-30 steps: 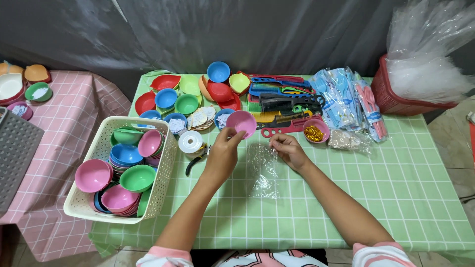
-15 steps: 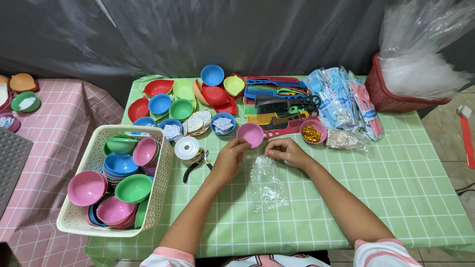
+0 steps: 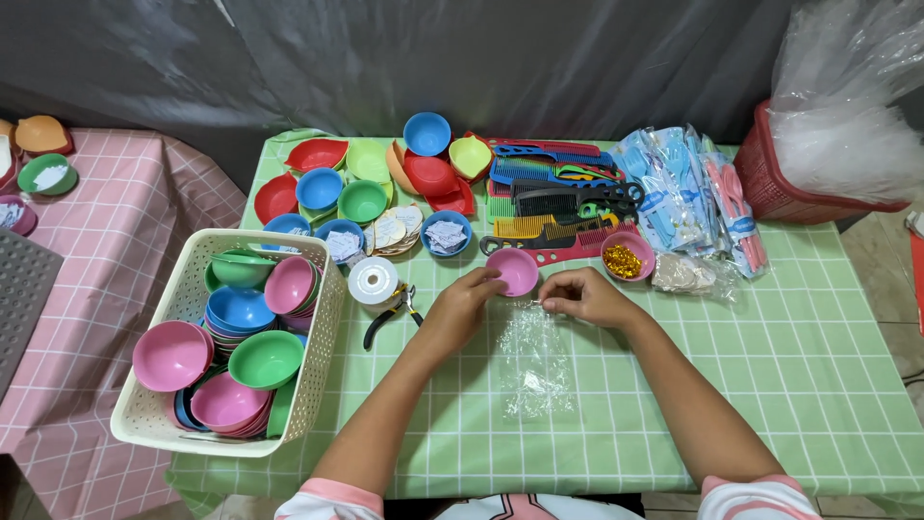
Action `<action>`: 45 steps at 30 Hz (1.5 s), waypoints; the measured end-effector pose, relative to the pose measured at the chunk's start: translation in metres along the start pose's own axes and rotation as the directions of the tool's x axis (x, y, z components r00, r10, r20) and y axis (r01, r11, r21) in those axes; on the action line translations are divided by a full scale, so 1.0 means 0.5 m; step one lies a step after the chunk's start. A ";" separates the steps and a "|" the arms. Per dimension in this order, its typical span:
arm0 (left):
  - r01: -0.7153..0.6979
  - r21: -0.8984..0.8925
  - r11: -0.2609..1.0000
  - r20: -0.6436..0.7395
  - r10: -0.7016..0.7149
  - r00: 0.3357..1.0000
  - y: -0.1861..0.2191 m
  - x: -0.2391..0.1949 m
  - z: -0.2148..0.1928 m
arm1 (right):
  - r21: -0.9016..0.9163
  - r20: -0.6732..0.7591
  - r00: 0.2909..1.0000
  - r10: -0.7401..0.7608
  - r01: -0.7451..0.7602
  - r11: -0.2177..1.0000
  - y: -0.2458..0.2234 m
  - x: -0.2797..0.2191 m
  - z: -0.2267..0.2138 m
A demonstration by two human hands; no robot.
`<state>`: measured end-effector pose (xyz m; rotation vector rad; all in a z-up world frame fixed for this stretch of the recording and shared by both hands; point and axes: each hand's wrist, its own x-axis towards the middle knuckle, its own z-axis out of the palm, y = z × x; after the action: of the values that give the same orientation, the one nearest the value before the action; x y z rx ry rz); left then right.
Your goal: The person places a small white packet into a pink plastic bowl, then wraps the bowl in a clear plastic bag and seals it. The person then picks up a green plastic bowl and places it on a new plastic bag.
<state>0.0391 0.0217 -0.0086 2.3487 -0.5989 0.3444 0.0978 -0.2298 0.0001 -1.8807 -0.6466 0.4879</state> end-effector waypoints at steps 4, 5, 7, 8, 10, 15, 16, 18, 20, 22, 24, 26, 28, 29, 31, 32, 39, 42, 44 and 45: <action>-0.005 0.027 1.000 -0.069 0.007 0.998 -0.016 0.000 -0.008 | 0.016 0.006 1.000 -0.008 0.008 1.000 0.007 0.005 -0.002; -0.023 0.099 0.995 -0.125 0.035 0.992 -0.031 -0.001 -0.006 | 0.030 0.001 1.000 -0.012 0.012 0.999 0.008 0.005 -0.003; -0.037 0.171 0.985 -0.179 0.068 0.982 -0.062 -0.001 0.001 | 0.042 -0.003 1.000 -0.015 0.016 0.999 0.009 0.005 -0.003; -0.022 0.186 0.982 -0.245 0.068 0.967 -0.078 0.000 0.005 | 0.049 -0.008 1.000 -0.019 0.020 0.999 0.010 0.005 -0.003; -0.004 0.201 0.980 -0.310 0.067 0.948 -0.105 0.003 0.005 | 0.056 -0.010 1.000 -0.024 0.025 0.998 0.017 0.005 -0.002; 0.086 0.411 0.907 -0.280 0.036 0.959 -0.130 0.032 -0.027 | 0.123 -0.027 0.999 -0.037 0.040 0.992 0.030 0.008 0.001; 0.085 0.413 0.907 -0.282 0.039 0.958 -0.135 0.046 -0.024 | 0.121 -0.028 0.999 -0.040 0.043 0.992 0.030 0.007 -0.003; 0.064 0.407 0.911 -0.204 0.022 0.979 -0.145 0.067 -0.020 | 0.151 -0.033 0.998 -0.052 0.057 0.987 0.030 0.007 -0.003; 0.036 0.445 0.895 -0.156 0.038 0.987 -0.165 0.085 -0.019 | 0.167 -0.039 0.997 -0.060 0.066 0.984 0.033 0.008 -0.003; -0.002 0.475 0.880 -0.107 0.059 0.993 -0.187 0.099 -0.007 | 0.176 -0.053 0.997 -0.065 0.073 0.982 0.033 0.006 -0.004; 0.036 0.598 0.801 -0.049 -0.008 0.999 -0.214 0.104 0.009 | 0.194 -0.052 0.996 -0.067 0.076 0.978 0.030 0.006 -0.001; 0.035 0.618 0.785 -0.054 -0.003 0.999 -0.208 0.102 0.004 | 0.190 -0.058 0.996 -0.072 0.082 0.978 0.041 0.009 0.000; 0.037 0.638 0.769 -0.056 -0.002 0.998 -0.210 0.097 0.006 | 0.191 -0.061 0.995 -0.076 0.086 0.978 0.039 0.011 0.001; 0.038 0.642 0.766 -0.089 0.026 0.996 -0.215 0.093 0.012 | 0.194 -0.062 0.995 -0.077 0.087 0.977 0.033 0.009 0.002; 0.036 0.645 0.763 -0.121 0.055 0.991 -0.224 0.087 0.022 | 0.199 -0.064 0.995 -0.077 0.089 0.976 0.030 0.009 0.003; 0.036 0.632 0.774 -0.156 0.081 0.984 -0.229 0.085 0.027 | 0.206 -0.065 0.995 -0.079 0.091 0.974 0.034 0.009 0.004; 0.000 0.508 0.861 -0.366 0.216 0.905 -0.183 0.080 0.006 | 0.221 -0.072 0.992 -0.102 0.116 0.968 0.046 0.014 0.000; -0.023 0.528 0.849 -0.444 0.300 0.845 -0.123 0.076 -0.007 | 0.230 -0.070 0.992 -0.102 0.115 0.966 0.048 0.016 -0.002; -0.055 0.497 0.866 -0.432 0.302 0.850 -0.122 0.069 0.020 | 0.229 -0.070 0.993 -0.099 0.113 0.967 0.056 0.021 -0.003; -0.086 0.464 0.882 -0.422 0.305 0.854 -0.121 0.066 0.034 | 0.227 -0.071 0.993 -0.097 0.111 0.968 0.060 0.022 -0.004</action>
<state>0.0993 0.0396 -0.0417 2.4613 -0.5592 1.2400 0.1137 -0.2337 -0.0274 -1.6273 -0.6186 0.4188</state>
